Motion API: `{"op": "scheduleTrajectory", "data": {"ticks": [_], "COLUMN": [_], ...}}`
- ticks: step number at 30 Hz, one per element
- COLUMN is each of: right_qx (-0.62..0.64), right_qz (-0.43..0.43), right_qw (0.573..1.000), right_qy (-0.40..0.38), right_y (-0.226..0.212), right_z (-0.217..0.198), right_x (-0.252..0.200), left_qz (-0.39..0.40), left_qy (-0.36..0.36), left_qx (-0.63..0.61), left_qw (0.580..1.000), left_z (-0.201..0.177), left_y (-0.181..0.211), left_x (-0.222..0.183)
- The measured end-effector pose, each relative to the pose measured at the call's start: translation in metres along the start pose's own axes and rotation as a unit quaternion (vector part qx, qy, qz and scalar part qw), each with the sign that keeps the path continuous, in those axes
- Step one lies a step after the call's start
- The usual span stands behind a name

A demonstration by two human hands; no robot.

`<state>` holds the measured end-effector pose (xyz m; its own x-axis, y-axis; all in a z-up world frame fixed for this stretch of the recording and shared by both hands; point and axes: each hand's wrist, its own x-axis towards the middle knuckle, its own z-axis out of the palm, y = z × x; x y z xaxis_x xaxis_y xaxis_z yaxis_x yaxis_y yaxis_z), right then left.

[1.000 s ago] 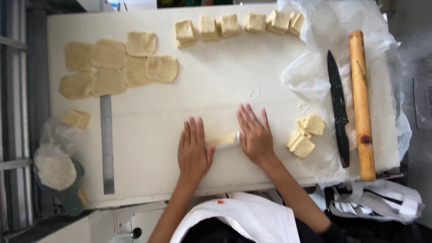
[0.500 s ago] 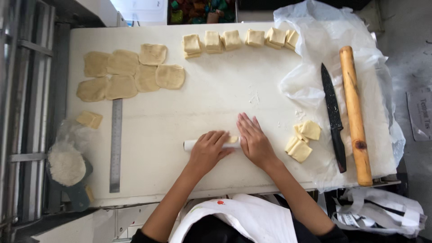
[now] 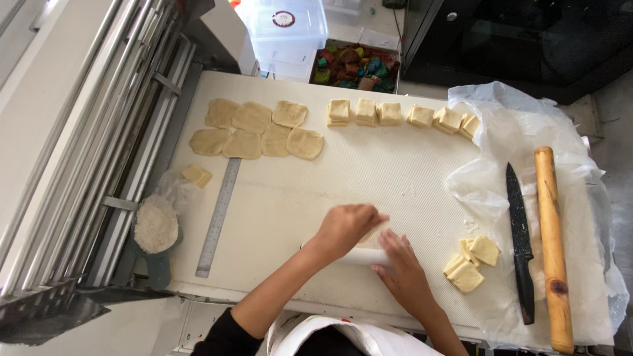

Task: The person prepares pieces of dough by rolling them into flat circles with a small plastic pipe, then folding the circles into squares and setting them aside.

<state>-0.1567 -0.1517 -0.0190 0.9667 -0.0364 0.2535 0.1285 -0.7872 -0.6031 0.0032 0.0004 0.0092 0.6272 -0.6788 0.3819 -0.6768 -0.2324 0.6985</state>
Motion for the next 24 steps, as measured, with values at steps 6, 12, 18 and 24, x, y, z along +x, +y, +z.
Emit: {"op": "scheduleTrajectory", "data": {"ticks": [6, 12, 18, 24], "right_qx": [0.522, 0.697, 0.703, 0.705], "right_qz": [0.283, 0.344, 0.392, 0.434], "right_qw": [0.804, 0.62, 0.569, 0.52], "right_qy": [0.021, 0.101, 0.17, 0.212], "right_y": [0.013, -0.009, -0.015, 0.018], "right_z": [0.012, 0.019, 0.004, -0.006], "right_x": [0.037, 0.074, 0.093, 0.098], "left_qz": [-0.197, -0.232, -0.25, -0.215], "left_qy": [0.09, 0.137, 0.121, 0.109], "left_qx": [-0.425, -0.235, -0.195, -0.033], "left_qw": [0.879, 0.934, 0.941, 0.97], "left_z": [0.009, -0.012, -0.027, -0.021], "left_y": [0.002, 0.022, -0.026, -0.166], "left_x": [0.011, 0.011, 0.033, 0.126]}}
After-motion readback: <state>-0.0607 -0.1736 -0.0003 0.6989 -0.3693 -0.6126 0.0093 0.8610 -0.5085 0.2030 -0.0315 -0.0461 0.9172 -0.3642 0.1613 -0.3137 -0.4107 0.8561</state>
